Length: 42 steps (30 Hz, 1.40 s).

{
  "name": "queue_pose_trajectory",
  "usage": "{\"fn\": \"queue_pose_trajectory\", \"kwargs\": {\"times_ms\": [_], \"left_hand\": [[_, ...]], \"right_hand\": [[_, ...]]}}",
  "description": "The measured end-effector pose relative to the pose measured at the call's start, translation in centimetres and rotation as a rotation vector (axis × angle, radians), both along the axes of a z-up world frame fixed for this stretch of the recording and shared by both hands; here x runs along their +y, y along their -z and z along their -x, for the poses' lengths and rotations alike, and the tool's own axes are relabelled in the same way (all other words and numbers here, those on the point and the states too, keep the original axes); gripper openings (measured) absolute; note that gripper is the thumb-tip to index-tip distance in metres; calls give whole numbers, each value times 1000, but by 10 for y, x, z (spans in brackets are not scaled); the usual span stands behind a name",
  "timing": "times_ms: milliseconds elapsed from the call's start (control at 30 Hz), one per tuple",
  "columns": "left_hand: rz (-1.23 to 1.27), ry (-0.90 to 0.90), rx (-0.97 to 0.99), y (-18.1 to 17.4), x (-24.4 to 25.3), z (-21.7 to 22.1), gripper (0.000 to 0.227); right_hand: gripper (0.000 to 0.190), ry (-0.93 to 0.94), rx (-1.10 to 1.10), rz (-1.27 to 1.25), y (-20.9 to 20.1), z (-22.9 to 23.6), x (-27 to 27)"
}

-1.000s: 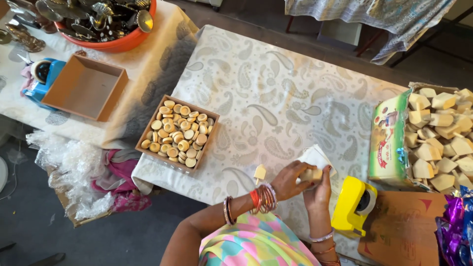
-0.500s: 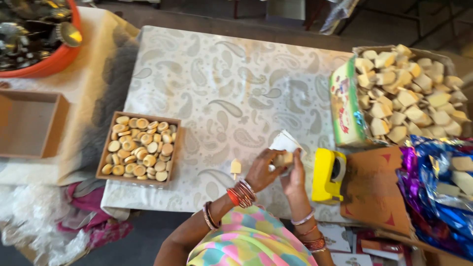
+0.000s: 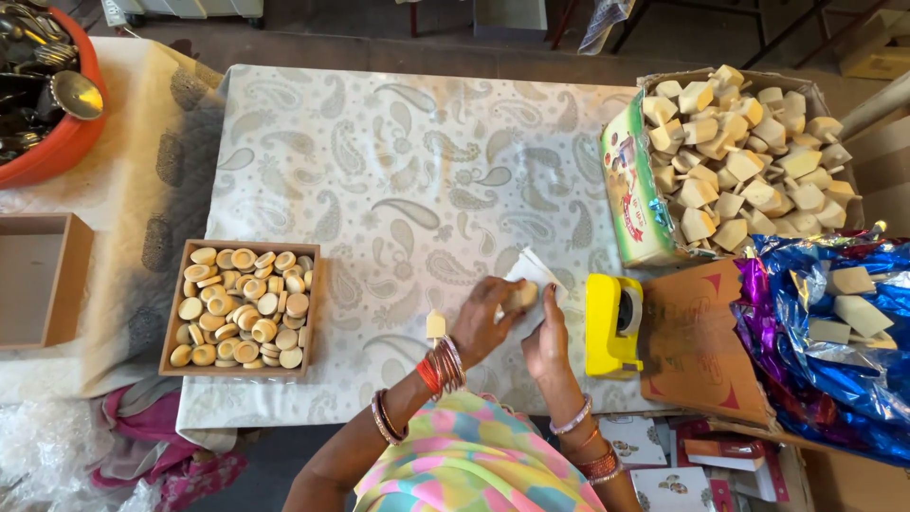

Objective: The person wipes small, light-colored wooden pieces with a white cloth. They pick up each piece from a box, rub it with the cloth, and place it back into the box. The person repeats this process for multiple pieces throughout the clip.

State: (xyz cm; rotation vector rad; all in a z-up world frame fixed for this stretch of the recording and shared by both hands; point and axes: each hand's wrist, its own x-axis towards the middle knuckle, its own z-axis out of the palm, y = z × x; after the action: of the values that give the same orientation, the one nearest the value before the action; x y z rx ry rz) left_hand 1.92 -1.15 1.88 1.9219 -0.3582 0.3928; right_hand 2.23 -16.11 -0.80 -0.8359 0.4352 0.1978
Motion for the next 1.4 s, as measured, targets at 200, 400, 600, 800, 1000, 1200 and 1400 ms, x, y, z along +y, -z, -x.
{"fn": "queue_pose_trajectory", "kwargs": {"times_ms": [200,400,600,800,1000,1200,1400], "left_hand": [[107,19,269,-23,7,1,46],[-8,78,142,-15,-3,13,49],[484,-12,404,16,23,-23,46],[1409,212,1005,23,25,-19,54],[924,254,815,35,-2,-4,59],[642,32,541,17,4,-6,52],[427,110,454,-9,-7,14,53]], "right_hand": [[43,-25,16,28,-20,8,0],[46,-114,-11,-148,59,-3,-27],[59,-110,42,-51,-29,17,-2],[63,-33,34,-65,-9,-9,-19],[59,-31,-19,158,61,-7,-7],[57,24,-45,105,2,19,19],[54,-52,-85,17,16,-8,-4]]}}
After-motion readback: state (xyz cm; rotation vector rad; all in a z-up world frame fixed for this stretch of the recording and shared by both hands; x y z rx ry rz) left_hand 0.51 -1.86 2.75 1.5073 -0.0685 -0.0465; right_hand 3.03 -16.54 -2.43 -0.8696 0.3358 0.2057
